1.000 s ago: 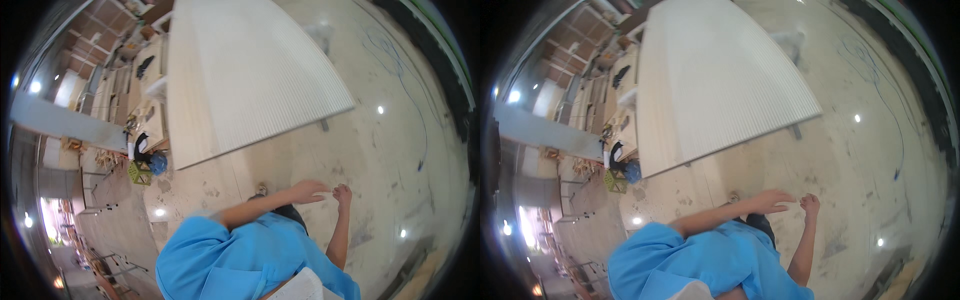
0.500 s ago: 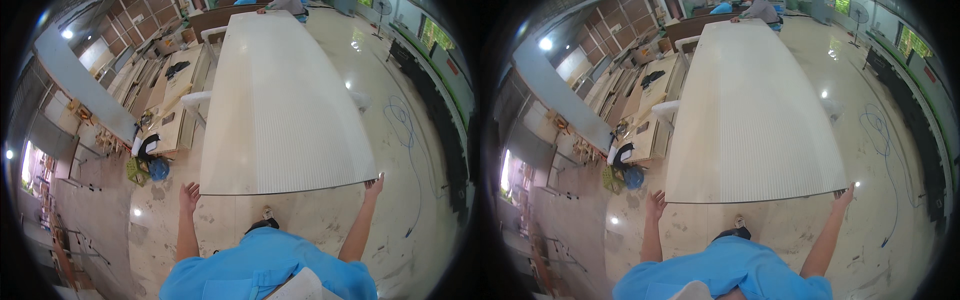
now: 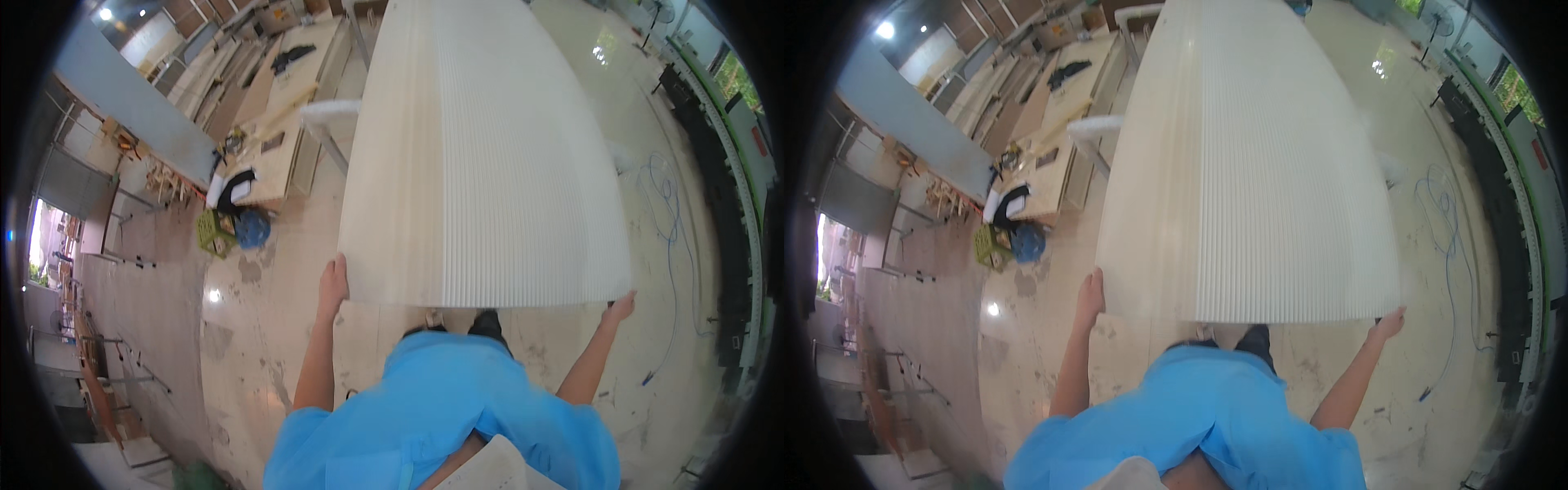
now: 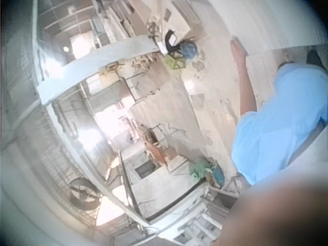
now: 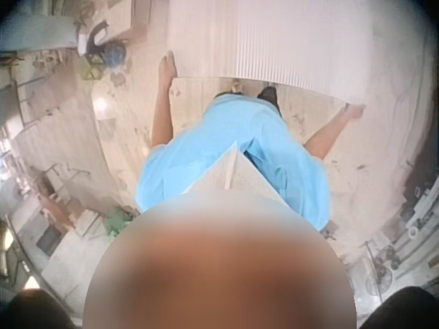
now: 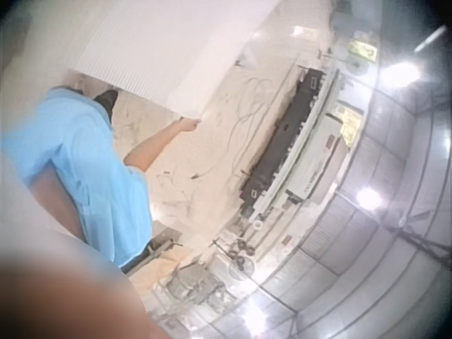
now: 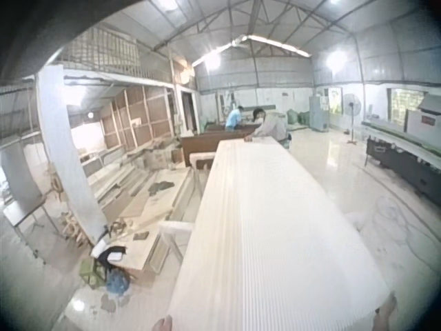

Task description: The person aligns and secures a dark trim strip along the edge of a large white panel using a metal ruler and a handheld power tool. They then lift and reposition the panel onto a metal frame, adjusting its placement while another worker sands the panel surface.

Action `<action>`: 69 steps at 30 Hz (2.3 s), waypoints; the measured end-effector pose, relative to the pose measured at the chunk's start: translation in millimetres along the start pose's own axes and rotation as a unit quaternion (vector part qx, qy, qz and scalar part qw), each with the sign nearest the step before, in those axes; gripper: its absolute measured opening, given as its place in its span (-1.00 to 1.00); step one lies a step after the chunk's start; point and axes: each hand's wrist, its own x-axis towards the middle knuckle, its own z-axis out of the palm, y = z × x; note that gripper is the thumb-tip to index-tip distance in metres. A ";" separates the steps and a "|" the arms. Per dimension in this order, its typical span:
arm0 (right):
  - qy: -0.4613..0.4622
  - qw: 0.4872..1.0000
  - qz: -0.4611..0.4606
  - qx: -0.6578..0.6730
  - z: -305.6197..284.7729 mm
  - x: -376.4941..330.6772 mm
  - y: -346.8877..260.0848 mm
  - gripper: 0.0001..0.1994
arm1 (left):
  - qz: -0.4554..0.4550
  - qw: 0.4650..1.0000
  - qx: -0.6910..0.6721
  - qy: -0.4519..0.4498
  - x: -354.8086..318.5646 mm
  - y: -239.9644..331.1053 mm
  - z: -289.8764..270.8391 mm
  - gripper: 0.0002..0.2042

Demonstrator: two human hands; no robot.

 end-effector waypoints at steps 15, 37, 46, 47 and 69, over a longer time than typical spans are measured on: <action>-0.025 0.998 0.049 0.036 17.5 -54.2 -50.5 -0.28 | -0.062 0.981 -0.142 -0.117 -11.3 27.9 -27.4 -0.25; -0.049 0.998 0.032 -0.011 16.7 -62.5 -60.2 -0.34 | -0.119 0.970 -0.201 -0.072 -11.2 33.7 -19.5 -0.23; -0.101 0.983 -0.077 -0.136 7.9 -16.5 -31.6 -0.33 | -0.189 0.916 -0.335 -0.115 -6.4 5.6 -23.9 -0.29; -0.108 0.979 -0.084 -0.150 8.1 -12.8 -31.4 -0.34 | -0.216 0.884 -0.392 -0.134 -11.1 -3.4 -31.2 -0.30; -0.067 0.997 0.024 0.007 -6.3 -5.3 -23.2 -0.33 | -0.247 0.702 -0.101 -0.660 -147.4 -106.5 10.1 -0.24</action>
